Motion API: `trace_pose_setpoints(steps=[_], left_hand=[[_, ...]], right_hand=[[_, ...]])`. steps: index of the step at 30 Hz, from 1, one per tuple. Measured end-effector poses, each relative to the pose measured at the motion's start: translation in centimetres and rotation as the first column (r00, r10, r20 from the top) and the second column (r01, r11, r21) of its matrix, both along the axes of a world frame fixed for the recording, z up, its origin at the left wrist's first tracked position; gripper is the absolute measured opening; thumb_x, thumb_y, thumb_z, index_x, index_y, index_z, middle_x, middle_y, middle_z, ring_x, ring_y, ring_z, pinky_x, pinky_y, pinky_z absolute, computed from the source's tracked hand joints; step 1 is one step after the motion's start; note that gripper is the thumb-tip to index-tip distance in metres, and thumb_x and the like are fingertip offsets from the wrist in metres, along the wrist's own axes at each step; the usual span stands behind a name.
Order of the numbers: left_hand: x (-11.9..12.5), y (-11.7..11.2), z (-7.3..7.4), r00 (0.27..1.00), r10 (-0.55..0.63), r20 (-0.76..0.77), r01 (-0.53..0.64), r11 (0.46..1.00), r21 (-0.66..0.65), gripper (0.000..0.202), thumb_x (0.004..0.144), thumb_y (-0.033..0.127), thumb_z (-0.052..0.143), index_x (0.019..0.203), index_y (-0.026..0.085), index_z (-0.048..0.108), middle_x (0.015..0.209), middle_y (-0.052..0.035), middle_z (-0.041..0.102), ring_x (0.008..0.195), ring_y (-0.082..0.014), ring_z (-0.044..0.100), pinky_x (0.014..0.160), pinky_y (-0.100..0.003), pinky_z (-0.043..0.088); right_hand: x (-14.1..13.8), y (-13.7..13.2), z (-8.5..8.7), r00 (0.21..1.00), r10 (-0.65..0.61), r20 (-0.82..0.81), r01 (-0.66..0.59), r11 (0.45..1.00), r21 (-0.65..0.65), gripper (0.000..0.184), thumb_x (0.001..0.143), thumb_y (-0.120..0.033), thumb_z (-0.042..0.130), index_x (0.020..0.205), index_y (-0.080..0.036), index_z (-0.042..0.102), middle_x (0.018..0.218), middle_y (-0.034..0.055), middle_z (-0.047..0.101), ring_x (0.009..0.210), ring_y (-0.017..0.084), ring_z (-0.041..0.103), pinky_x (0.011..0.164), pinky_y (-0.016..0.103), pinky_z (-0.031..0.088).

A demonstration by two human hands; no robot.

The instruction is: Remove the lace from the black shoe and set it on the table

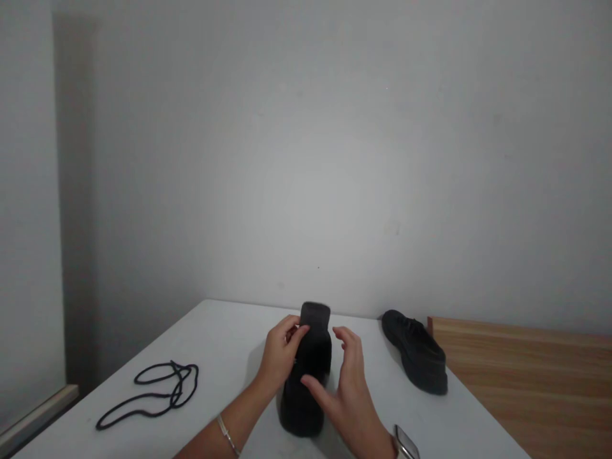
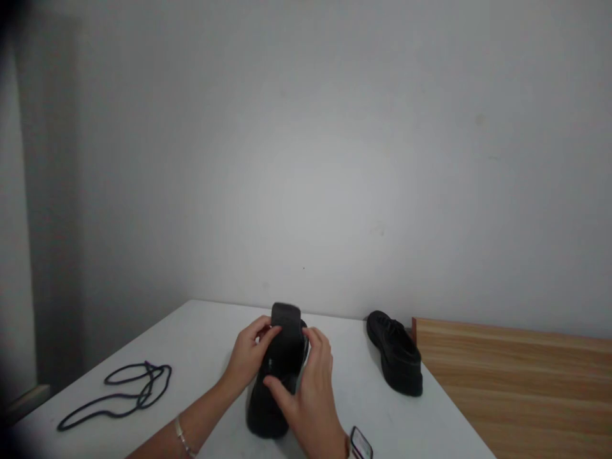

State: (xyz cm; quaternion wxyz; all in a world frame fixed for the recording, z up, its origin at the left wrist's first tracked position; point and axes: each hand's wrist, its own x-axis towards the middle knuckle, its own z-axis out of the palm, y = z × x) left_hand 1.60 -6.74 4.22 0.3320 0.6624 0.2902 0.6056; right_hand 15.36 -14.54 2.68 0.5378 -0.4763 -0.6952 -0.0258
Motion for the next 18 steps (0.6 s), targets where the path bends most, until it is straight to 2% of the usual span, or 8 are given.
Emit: trace_pose_setpoints(steps=[2,5,7,10,11,13,15,18], left_hand=[[0.2,-0.5,0.9,0.997,0.009,0.080,-0.008,1.000,-0.012,0.017,0.084,0.033,0.063,0.075,0.019,0.065,0.072,-0.0015,0.062,0.071,-0.0185,0.056,0.064,-0.025,0.041],[-0.8,-2.0,3.3,0.977,0.098,0.190,-0.107,0.993,0.040,0.020,0.082,0.036,0.064,0.072,0.019,0.063,0.066,-0.0002,0.060,0.066,-0.0170,0.056,0.061,-0.024,0.044],[-3.2,-3.1,5.0,0.958,0.219,0.187,-0.239,0.967,0.091,0.020,0.082,0.038,0.064,0.074,0.020,0.064,0.061,0.0004,0.060,0.061,-0.0170,0.058,0.060,-0.024,0.047],[-8.9,-4.0,6.2,0.914,0.406,-0.012,-0.394,0.894,0.211,0.023,0.081,0.043,0.063,0.085,0.021,0.071,0.082,-0.0040,0.073,0.079,-0.0226,0.067,0.079,-0.031,0.054],[-11.2,-4.0,6.0,0.883,0.449,-0.135,-0.407,0.877,0.257,0.023,0.081,0.044,0.063,0.090,0.024,0.072,0.092,-0.0039,0.075,0.089,-0.0241,0.068,0.086,-0.033,0.053],[-15.7,-3.8,4.5,0.828,0.458,-0.323,-0.367,0.879,0.305,0.025,0.081,0.044,0.060,0.096,0.027,0.071,0.104,-0.0031,0.074,0.100,-0.0257,0.067,0.084,-0.033,0.055],[-19.7,-3.6,2.3,0.757,0.396,-0.520,-0.342,0.918,0.202,0.027,0.079,0.037,0.056,0.101,0.027,0.070,0.112,-0.0025,0.072,0.105,-0.0258,0.066,0.073,-0.029,0.058],[-23.8,-3.8,-1.3,0.653,0.339,-0.677,-0.356,0.927,0.121,0.031,0.067,0.022,0.056,0.095,0.023,0.071,0.112,-0.0050,0.072,0.109,-0.0283,0.064,0.095,-0.035,0.052]], right_hand=[[0.3,-0.5,-1.8,1.000,0.018,0.018,-0.016,0.995,-0.099,0.069,0.074,-0.029,0.071,0.132,-0.022,0.034,0.134,0.0149,0.039,0.129,0.032,0.039,0.109,0.050,0.036],[0.7,-0.9,-3.1,0.995,0.086,0.043,-0.072,0.960,-0.272,0.043,0.074,-0.025,0.069,0.114,-0.023,0.053,0.135,0.0125,0.039,0.129,0.030,0.041,0.109,0.047,0.037],[0.8,-1.2,-2.9,0.994,0.108,0.020,-0.095,0.938,-0.333,0.034,0.075,-0.024,0.068,0.107,-0.023,0.057,0.136,0.0115,0.039,0.130,0.029,0.041,0.110,0.044,0.036],[0.7,-1.4,-2.0,0.987,0.143,-0.069,-0.158,0.917,-0.367,0.033,0.074,-0.020,0.067,0.105,-0.023,0.057,0.135,0.0102,0.041,0.128,0.026,0.044,0.110,0.041,0.038],[0.6,-1.4,-1.8,0.980,0.167,-0.108,-0.196,0.906,-0.376,0.033,0.073,-0.019,0.067,0.104,-0.023,0.057,0.134,0.0097,0.042,0.126,0.026,0.046,0.108,0.040,0.040],[0.5,-1.3,-1.3,0.955,0.209,-0.211,-0.279,0.877,-0.391,0.031,0.070,-0.015,0.067,0.099,-0.023,0.057,0.132,0.0086,0.044,0.122,0.025,0.049,0.101,0.039,0.046],[0.3,-1.1,-0.9,0.916,0.232,-0.329,-0.354,0.853,-0.384,0.027,0.069,-0.013,0.066,0.092,-0.023,0.056,0.128,0.0078,0.046,0.116,0.024,0.052,0.092,0.037,0.053],[-0.4,-0.8,-0.1,0.853,0.252,-0.457,-0.425,0.843,-0.329,0.021,0.069,-0.014,0.065,0.086,-0.023,0.056,0.122,0.0075,0.049,0.110,0.024,0.054,0.078,0.034,0.057]])
